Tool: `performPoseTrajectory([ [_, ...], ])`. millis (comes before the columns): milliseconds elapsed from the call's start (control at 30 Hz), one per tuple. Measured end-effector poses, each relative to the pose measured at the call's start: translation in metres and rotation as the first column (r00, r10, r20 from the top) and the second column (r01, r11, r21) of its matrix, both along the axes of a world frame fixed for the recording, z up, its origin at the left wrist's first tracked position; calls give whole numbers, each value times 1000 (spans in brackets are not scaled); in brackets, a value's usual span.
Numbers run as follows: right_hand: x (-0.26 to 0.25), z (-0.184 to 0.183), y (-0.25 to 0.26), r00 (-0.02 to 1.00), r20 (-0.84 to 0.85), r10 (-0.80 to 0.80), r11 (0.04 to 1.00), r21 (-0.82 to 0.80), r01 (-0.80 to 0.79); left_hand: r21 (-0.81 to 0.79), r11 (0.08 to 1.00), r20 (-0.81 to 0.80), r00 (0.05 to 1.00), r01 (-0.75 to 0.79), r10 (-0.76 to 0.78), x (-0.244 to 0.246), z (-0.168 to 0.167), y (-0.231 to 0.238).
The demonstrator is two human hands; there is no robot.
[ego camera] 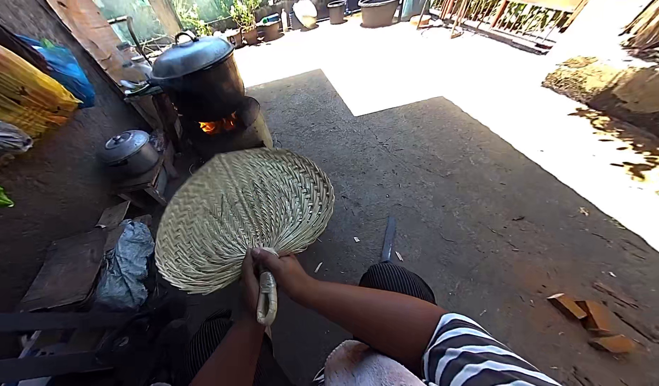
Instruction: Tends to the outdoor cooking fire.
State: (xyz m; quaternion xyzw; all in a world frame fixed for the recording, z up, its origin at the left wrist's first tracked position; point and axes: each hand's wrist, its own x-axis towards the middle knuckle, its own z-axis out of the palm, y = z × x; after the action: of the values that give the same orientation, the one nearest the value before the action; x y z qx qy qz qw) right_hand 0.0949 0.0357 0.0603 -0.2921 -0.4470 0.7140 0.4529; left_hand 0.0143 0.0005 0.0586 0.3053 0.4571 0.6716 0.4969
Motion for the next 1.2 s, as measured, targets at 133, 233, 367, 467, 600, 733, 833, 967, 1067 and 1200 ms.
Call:
performPoseTrajectory([
  [133, 7, -3, 6, 998, 44, 35, 970, -242, -23, -179, 973, 64, 988, 148, -139, -5, -3, 11],
  [233, 8, -2, 7, 973, 212, 93, 932, -363, -11, -302, 928, 157, 972, 217, -176, -4, 0, 14],
  [367, 17, 2, 8, 987, 132, 97, 981, -178, -72, -107, 969, 159, 966, 224, -206, -4, 1, 11],
  [467, 10, -7, 11, 984, 147, 97, 941, -334, -43, -184, 935, 306, 922, 304, -239, -12, -1, 15],
  [600, 6, -5, 3, 982, 187, 30, 981, -193, 7, -131, 978, 272, 955, 163, -122, -4, 3, 6],
  [733, -2, -8, 0, 996, 88, 15, 969, -247, 7, -162, 975, 287, 953, 148, -97, -9, 4, 8],
  [833, -8, -9, -3, 985, 171, 19, 913, -404, 52, -296, 943, 314, 948, 155, -57, -11, 1, 9],
  [967, -7, -6, -10, 994, 112, -13, 969, -242, 40, -192, 980, 313, 950, 61, 2, -4, 9, -1],
  [1067, -11, -14, -1, 995, 87, 46, 947, -322, -16, -291, 956, 308, 950, 45, 49, -8, 6, 5],
  [1200, -9, -4, -9, 989, 145, -15, 972, -230, 48, -249, 969, 268, 961, 2, 67, -2, 5, -1],
])
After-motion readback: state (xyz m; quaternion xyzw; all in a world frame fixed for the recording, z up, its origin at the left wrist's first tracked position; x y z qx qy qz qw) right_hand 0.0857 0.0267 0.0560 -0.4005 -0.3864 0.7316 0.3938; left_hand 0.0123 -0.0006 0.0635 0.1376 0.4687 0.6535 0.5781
